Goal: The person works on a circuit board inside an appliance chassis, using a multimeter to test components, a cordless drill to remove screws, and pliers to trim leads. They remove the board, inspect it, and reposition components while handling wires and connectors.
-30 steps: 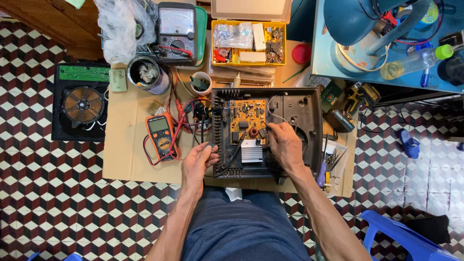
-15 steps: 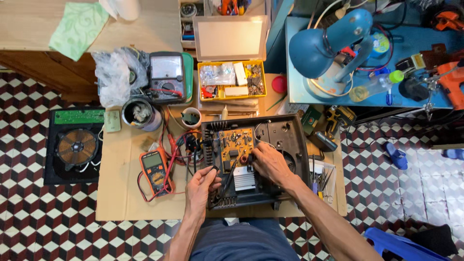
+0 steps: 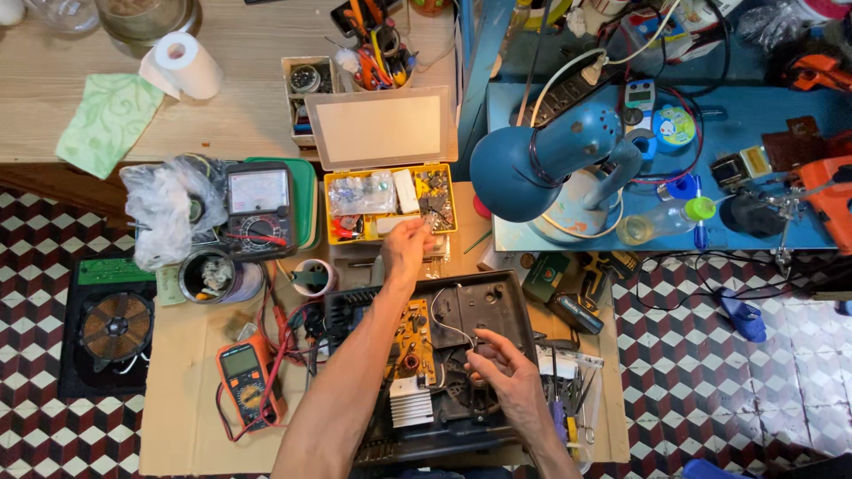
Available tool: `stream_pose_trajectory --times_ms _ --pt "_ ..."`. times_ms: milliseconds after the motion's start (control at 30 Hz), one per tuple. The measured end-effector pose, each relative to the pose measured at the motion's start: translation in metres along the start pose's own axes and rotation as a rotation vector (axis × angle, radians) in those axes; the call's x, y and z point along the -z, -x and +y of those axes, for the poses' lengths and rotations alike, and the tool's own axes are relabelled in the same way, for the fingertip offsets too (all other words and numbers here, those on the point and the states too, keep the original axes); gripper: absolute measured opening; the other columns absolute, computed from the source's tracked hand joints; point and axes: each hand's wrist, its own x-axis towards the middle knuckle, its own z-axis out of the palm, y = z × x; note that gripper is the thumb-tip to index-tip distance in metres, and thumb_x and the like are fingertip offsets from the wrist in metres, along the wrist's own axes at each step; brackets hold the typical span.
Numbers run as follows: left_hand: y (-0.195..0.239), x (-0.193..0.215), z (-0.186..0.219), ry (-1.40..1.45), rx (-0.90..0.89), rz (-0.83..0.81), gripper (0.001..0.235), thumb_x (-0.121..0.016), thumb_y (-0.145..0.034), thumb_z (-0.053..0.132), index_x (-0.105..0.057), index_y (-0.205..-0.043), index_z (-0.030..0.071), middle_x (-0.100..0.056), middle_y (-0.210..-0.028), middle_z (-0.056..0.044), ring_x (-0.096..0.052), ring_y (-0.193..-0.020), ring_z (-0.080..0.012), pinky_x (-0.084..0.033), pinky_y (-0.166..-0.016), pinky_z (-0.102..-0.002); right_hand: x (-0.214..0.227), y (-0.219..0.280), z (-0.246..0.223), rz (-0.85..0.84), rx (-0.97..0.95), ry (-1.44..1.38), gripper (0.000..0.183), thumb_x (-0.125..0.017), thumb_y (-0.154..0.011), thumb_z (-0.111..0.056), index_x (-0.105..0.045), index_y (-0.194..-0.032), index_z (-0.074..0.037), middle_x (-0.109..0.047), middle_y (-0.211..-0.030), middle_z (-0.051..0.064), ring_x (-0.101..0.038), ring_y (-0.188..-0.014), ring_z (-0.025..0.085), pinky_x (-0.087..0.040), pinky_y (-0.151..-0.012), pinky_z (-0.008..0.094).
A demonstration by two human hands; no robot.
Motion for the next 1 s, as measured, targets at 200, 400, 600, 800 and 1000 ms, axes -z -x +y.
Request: stream_pose_trajectory --times_ms 200,400,600,800,1000 --pt "0.019 0.010 0.017 -0.035 -0.019 -0.039 0.041 -0.062 -0.096 0.020 -0.063 -0.131 -0.002 -0.072 -0.105 -0.013 -0.073 -0.080 -0.0181 -0.062 -0.067 -0.029 0.002 -0.006 -0.027 0.055 0.132 0.306 0.049 -0.075 -0.089 -0.015 -0.064 -0.136 -0.008 -0.068 -0.099 0.006 -0.069 -0.088 0.014 -0.058 -0.079 0.029" --pt "0.180 0.065 0.082 0.087 0.270 -0.282 0.043 -0.062 -0.098 0.033 -0.067 -0.130 0.003 -0.074 -0.114 -0.007 -0.072 -0.099 -0.0137 -0.058 -0.085 -0.025 -0.054 -0.026 -0.047 0.003 0.562 0.683 0.056 -0.076 -0.087 -0.009 -0.054 -0.139 -0.006 -0.065 -0.104 0.012 -0.071 -0.087 0.021 -0.058 -0.077 0.033" --pt "0.251 0.115 0.085 0.212 0.122 0.110 0.043 -0.069 -0.099 0.028 -0.069 -0.127 -0.005 -0.074 -0.113 -0.011 -0.068 -0.099 -0.0128 -0.054 -0.085 -0.024 -0.123 -0.005 -0.031 -0.246 0.809 0.754 0.063 -0.076 -0.086 -0.006 -0.049 -0.143 -0.003 -0.065 -0.105 0.018 -0.070 -0.091 0.030 -0.057 -0.078 0.039" --pt "0.282 0.234 0.087 0.351 0.168 0.246 0.047 -0.058 -0.101 0.029 -0.060 -0.133 -0.004 -0.074 -0.116 -0.014 -0.071 -0.093 -0.0159 -0.058 -0.085 -0.029 -0.131 0.015 0.020 -0.098 0.434 1.014 0.024 -0.067 -0.096 -0.028 -0.074 -0.102 -0.006 -0.073 -0.085 0.019 -0.073 -0.080 0.036 -0.057 -0.070 0.045" --pt "0.295 0.282 0.082 0.378 0.157 0.177 0.046 -0.059 -0.099 0.026 -0.057 -0.136 -0.001 -0.073 -0.116 -0.011 -0.071 -0.096 -0.0148 -0.058 -0.088 -0.030 -0.152 0.018 0.073 -0.057 0.230 1.300 0.049 -0.066 -0.092 -0.050 -0.077 -0.082 -0.004 -0.070 -0.074 0.027 -0.070 -0.076 0.046 -0.056 -0.071 0.053"
